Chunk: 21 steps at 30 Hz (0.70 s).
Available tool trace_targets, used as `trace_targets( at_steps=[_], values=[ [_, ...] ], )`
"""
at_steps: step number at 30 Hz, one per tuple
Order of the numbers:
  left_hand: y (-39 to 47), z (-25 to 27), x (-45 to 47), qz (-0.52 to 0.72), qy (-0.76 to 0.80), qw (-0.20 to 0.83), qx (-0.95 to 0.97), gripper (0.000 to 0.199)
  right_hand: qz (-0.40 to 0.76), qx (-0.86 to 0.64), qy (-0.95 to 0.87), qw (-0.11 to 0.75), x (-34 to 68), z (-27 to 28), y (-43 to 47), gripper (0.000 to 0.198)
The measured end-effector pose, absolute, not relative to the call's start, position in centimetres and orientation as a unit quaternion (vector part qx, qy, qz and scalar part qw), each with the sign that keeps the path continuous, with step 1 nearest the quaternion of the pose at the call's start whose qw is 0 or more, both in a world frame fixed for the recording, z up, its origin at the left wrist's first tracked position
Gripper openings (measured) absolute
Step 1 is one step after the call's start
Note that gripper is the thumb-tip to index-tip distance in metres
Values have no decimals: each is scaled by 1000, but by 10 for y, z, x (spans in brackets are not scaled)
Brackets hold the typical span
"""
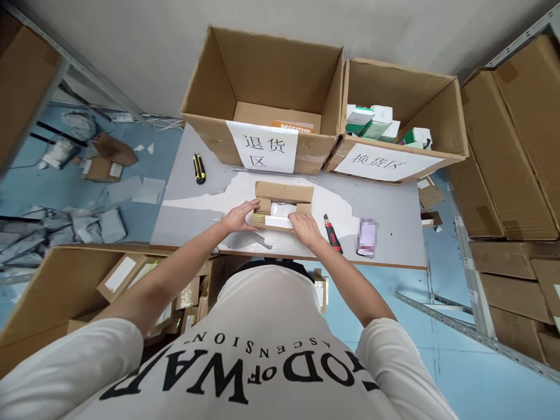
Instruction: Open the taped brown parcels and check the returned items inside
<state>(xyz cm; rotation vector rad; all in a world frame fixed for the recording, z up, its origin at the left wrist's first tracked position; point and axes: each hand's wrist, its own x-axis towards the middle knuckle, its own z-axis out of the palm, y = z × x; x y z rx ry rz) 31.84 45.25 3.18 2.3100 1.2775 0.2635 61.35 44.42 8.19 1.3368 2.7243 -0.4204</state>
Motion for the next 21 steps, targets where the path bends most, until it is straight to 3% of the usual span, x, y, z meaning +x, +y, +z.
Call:
trace_targets(
  at_steps=[4,16,21],
  values=[
    [446,26,320,105,472,238,842,79,-104,439,892,27,612,78,425,14],
    [452,37,329,50,467,211,857,77,-82,392,915,42,627,83,434,21],
    [459,43,329,39,455,214,864,76,-82,372,923,62,636,78,406,34]
  ],
)
